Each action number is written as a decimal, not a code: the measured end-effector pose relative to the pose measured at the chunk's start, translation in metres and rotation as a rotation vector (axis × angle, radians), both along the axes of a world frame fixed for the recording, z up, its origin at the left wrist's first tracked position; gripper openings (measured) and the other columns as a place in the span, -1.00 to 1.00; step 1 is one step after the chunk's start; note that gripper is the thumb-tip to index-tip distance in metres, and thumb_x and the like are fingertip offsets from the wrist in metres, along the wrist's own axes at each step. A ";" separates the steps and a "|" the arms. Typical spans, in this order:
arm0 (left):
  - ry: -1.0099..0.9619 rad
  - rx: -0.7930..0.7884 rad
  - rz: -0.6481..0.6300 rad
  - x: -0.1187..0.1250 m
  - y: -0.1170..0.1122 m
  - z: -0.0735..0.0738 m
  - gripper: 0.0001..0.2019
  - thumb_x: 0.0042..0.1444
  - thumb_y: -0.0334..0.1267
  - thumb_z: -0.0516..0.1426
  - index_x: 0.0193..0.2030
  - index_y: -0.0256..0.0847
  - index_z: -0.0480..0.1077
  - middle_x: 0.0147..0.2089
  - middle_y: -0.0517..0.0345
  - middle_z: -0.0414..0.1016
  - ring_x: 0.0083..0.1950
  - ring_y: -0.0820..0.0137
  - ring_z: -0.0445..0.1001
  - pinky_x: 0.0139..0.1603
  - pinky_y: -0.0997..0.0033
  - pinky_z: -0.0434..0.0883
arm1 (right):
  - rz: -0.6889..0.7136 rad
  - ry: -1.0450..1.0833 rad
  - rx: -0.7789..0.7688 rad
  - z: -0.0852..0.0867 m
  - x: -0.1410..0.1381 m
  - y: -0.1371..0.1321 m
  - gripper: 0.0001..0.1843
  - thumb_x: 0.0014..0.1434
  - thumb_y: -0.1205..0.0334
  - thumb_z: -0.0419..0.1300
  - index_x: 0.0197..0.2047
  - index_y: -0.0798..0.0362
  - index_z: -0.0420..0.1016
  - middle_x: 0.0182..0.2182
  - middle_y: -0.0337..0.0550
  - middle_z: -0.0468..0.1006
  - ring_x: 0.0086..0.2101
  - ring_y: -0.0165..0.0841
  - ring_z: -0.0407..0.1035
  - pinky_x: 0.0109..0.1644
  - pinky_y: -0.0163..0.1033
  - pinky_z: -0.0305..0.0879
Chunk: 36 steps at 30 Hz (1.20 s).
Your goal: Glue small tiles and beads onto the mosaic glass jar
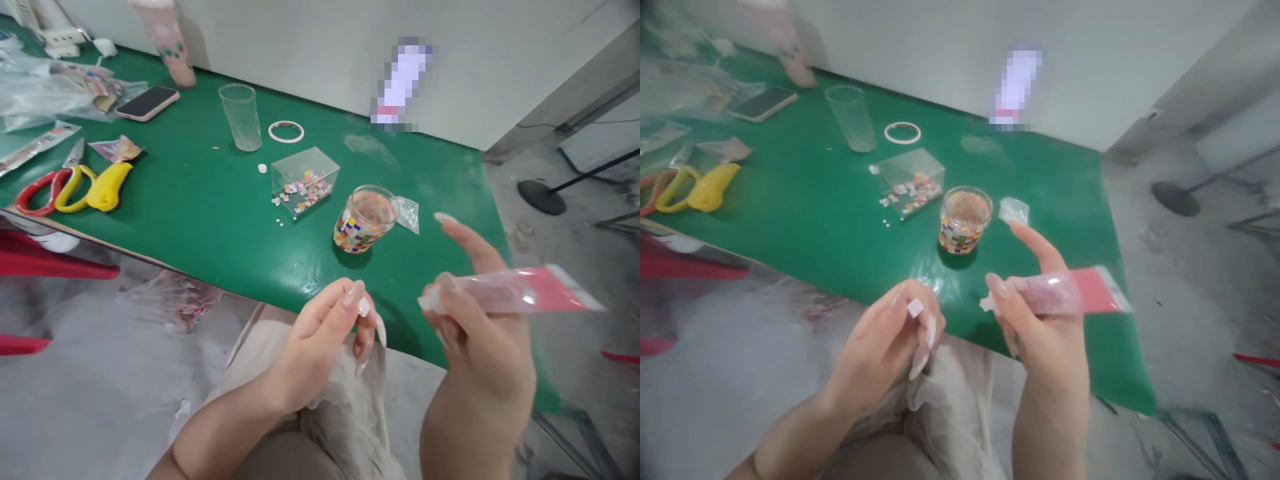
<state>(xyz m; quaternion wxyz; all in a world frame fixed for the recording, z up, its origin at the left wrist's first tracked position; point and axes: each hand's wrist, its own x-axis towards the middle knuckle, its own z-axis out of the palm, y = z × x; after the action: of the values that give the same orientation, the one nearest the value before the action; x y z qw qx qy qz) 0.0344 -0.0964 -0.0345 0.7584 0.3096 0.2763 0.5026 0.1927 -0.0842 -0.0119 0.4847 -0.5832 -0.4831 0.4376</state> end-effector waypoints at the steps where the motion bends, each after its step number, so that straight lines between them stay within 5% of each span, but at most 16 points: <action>1: -0.014 0.013 -0.012 0.000 0.001 -0.001 -0.63 0.29 -0.01 0.05 -0.44 -0.23 0.28 -0.53 0.29 0.25 -0.57 0.60 0.18 -0.53 0.54 0.17 | -0.007 0.050 -0.062 -0.008 0.004 0.006 -0.25 0.11 0.06 0.28 0.32 -0.08 0.13 -0.78 -0.53 0.11 -0.78 -0.51 -0.03 -0.75 -0.38 -0.06; 5: -0.033 0.017 -0.042 -0.001 0.005 -0.007 -0.60 0.28 0.03 0.04 -0.47 -0.21 0.21 -0.54 0.30 0.21 -0.58 0.58 0.14 -0.55 0.53 0.17 | 0.049 0.055 -0.286 -0.044 0.023 0.032 0.15 -0.18 0.10 0.47 0.38 0.09 -0.02 -0.73 -0.45 0.37 -0.77 -0.49 0.09 -0.75 -0.40 0.01; 8: 0.056 0.050 0.027 0.001 0.009 -0.011 -0.60 0.31 0.01 -0.01 -0.48 -0.20 0.20 -0.55 0.31 0.17 -0.59 0.57 0.13 -0.53 0.51 0.17 | 0.100 -0.014 -0.346 -0.065 0.032 0.043 0.20 -0.18 0.06 0.46 0.39 0.15 -0.10 -0.71 -0.40 0.43 -0.77 -0.51 0.09 -0.73 -0.41 -0.01; 12: 0.280 0.194 0.212 -0.002 0.018 -0.018 -0.61 0.34 -0.06 -0.02 -0.50 -0.18 0.20 -0.57 0.28 0.19 -0.56 0.53 0.17 -0.54 0.48 0.14 | 0.108 -0.216 -0.354 -0.074 0.039 0.044 0.20 -0.05 -0.06 0.37 0.43 0.10 -0.27 -0.75 -0.48 0.37 -0.75 -0.46 0.12 -0.67 -0.38 0.05; 15: 0.558 0.380 0.365 -0.010 0.032 -0.023 -0.59 0.35 -0.06 -0.05 -0.51 -0.17 0.21 -0.57 0.26 0.20 -0.54 0.50 0.19 -0.51 0.45 0.16 | 0.025 -0.393 -0.257 -0.069 0.042 0.041 0.17 -0.03 -0.12 0.35 0.43 0.10 -0.22 -0.71 -0.47 0.34 -0.65 -0.36 0.26 -0.53 -0.26 0.25; 17: 0.788 0.570 0.463 -0.018 0.045 -0.027 -0.60 0.37 -0.09 -0.07 -0.51 -0.16 0.19 -0.55 0.24 0.22 -0.51 0.48 0.21 -0.45 0.42 0.18 | -0.031 -0.470 -0.111 -0.064 0.040 0.042 0.17 -0.09 -0.13 0.39 0.42 0.05 -0.12 -0.54 -0.32 0.47 -0.45 -0.25 0.42 -0.33 -0.09 0.40; 19: 0.987 0.820 0.543 -0.026 0.061 -0.030 -0.64 0.36 -0.13 -0.05 -0.48 -0.15 0.19 -0.52 0.23 0.24 -0.47 0.46 0.23 -0.41 0.41 0.20 | -0.027 -0.498 0.040 -0.060 0.034 0.049 0.20 -0.19 -0.12 0.45 0.39 -0.02 -0.05 -0.16 -0.05 0.55 -0.12 -0.11 0.45 -0.06 0.07 0.41; 21: 1.145 1.084 0.596 -0.032 0.079 -0.033 -0.69 0.34 -0.16 -0.02 -0.45 -0.15 0.22 -0.49 0.20 0.29 -0.44 0.44 0.25 -0.40 0.41 0.20 | 0.045 -0.473 0.126 -0.059 0.022 0.061 0.22 -0.26 -0.13 0.48 0.37 -0.04 -0.03 0.19 0.10 0.33 0.16 -0.02 0.26 0.13 0.14 0.32; 23: 1.268 1.259 0.587 -0.035 0.095 -0.035 -0.71 0.32 -0.17 0.00 -0.44 -0.17 0.25 -0.48 0.19 0.32 -0.44 0.43 0.25 -0.41 0.43 0.19 | 0.101 -0.414 0.134 -0.061 0.008 0.076 0.21 -0.27 -0.10 0.48 0.35 -0.06 -0.04 0.30 0.11 0.18 0.25 0.02 0.15 0.15 0.15 0.32; 26: 1.413 1.375 0.500 -0.037 0.114 -0.037 -0.65 0.35 -0.11 -0.08 -0.43 -0.19 0.30 -0.45 0.15 0.35 -0.44 0.43 0.27 -0.41 0.44 0.20 | 0.098 -0.381 0.208 -0.067 -0.009 0.093 0.16 -0.25 -0.02 0.48 0.32 0.01 -0.02 0.26 0.14 0.23 0.24 -0.01 0.18 0.23 0.13 0.26; 30: 1.447 1.435 0.422 -0.035 0.130 -0.039 -0.55 0.35 0.00 -0.14 -0.46 -0.18 0.30 -0.46 0.15 0.33 -0.46 0.44 0.27 -0.43 0.46 0.17 | 0.029 -0.332 0.224 -0.075 -0.016 0.099 -0.04 -0.19 0.04 0.45 0.20 0.05 0.10 0.17 0.14 0.36 0.17 -0.04 0.30 0.22 0.08 0.28; 36: 1.391 1.447 0.411 -0.030 0.136 -0.045 -0.52 0.35 0.03 -0.14 -0.50 -0.18 0.25 -0.51 0.19 0.27 -0.50 0.46 0.21 -0.46 0.45 0.12 | -0.012 -0.190 0.156 -0.084 -0.014 0.092 -0.08 -0.23 0.03 0.46 0.15 -0.05 0.14 0.13 0.07 0.42 0.09 -0.03 0.39 0.09 0.09 0.42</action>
<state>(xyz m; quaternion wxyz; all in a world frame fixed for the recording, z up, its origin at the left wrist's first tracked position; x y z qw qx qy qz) 0.0042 0.0399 -0.0795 -0.0393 0.8627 0.3332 0.3784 0.1784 0.0075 -0.0959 0.4834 -0.5855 -0.5559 0.3384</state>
